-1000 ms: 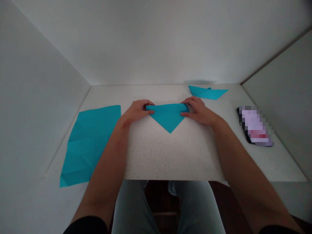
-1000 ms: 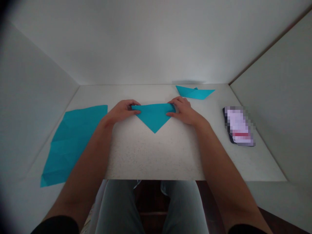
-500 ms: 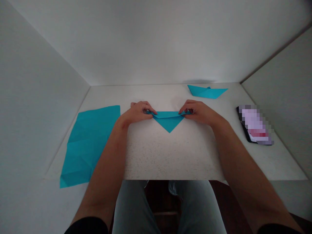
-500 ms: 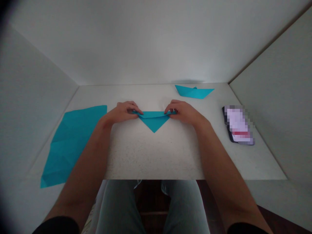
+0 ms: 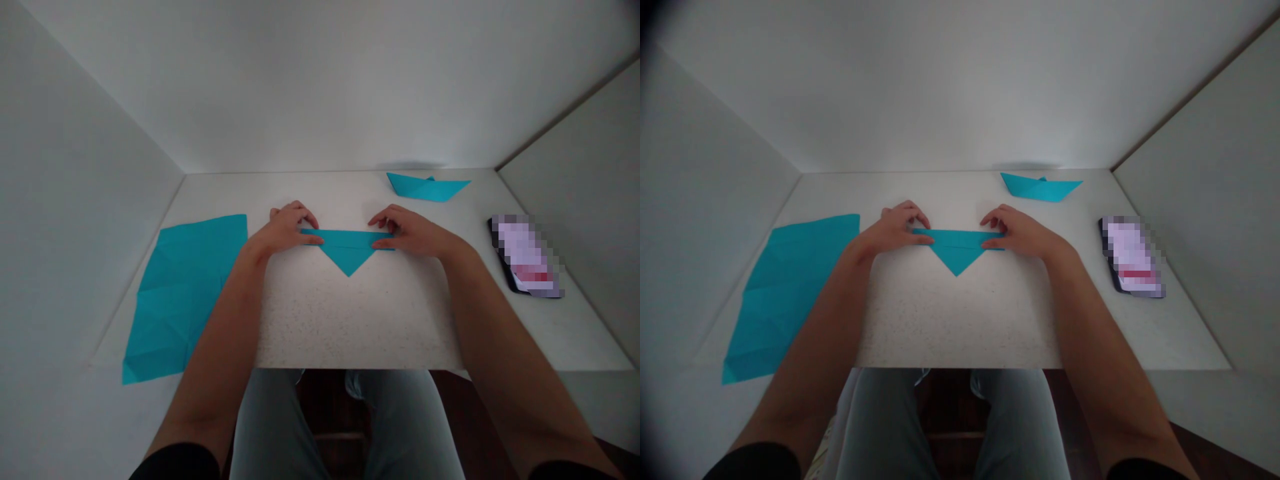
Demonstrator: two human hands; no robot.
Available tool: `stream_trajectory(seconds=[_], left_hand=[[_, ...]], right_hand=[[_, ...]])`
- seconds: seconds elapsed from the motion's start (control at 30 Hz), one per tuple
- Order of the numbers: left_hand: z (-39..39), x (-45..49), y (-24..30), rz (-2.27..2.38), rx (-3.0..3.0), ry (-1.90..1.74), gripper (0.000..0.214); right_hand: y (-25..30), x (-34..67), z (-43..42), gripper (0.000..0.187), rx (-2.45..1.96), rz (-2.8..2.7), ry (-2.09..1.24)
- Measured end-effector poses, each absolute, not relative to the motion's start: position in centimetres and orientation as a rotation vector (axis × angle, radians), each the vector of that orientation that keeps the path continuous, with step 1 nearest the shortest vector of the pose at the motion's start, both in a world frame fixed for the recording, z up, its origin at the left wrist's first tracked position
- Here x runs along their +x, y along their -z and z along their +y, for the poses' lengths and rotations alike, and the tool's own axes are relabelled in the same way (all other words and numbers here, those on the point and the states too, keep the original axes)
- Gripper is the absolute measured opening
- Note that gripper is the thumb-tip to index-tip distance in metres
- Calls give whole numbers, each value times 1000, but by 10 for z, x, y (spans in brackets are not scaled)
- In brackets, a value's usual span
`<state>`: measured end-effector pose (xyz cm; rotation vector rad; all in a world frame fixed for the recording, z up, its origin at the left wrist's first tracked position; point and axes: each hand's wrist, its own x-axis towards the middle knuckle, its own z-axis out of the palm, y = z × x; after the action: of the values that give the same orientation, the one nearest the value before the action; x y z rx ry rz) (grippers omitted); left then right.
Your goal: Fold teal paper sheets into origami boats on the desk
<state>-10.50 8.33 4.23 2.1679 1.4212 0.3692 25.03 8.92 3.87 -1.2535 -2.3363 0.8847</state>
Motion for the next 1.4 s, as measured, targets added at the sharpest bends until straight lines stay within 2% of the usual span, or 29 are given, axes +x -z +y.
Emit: stream_trajectory(seconds=[0.3,0.43,0.53,0.57,0.7,0.8,0.93,1.03,1.3,1.4], left_hand=[[88,-104,-37,1350,2061,-449,30],[89,-101,-34,1261,1926,-683,29],[89,-99,-37,1235,1906,-916,46],[90,-98,-38,1231,1921,-975,45],[91,-96,-41,1164,2028,-1074,16],[90,-96,-38,1176,2083,-937,12],[85,-95,-37,1308,2155,-563,18],[83,-94,-40,1334,2193,-434,26],[88,-94,-31,1373,1963,-678,40],[89,-94,-30,1429,1843,-755,36]], right_hand=[[-46,247,84,45,-1306,-2300,-1005],[-48,246,84,45,-1273,-2208,-1044],[-52,245,85,37,-1195,-2092,-804],[-54,245,86,31,-1172,-2050,-687],[-63,249,86,10,-1111,-1970,-373],[-62,258,88,5,-1110,-2107,-365],[-52,265,92,19,-1108,-2430,-570],[-45,259,92,33,-1131,-2472,-687],[-35,244,93,37,-1174,-2357,-751],[-33,245,94,35,-1181,-2358,-745]])
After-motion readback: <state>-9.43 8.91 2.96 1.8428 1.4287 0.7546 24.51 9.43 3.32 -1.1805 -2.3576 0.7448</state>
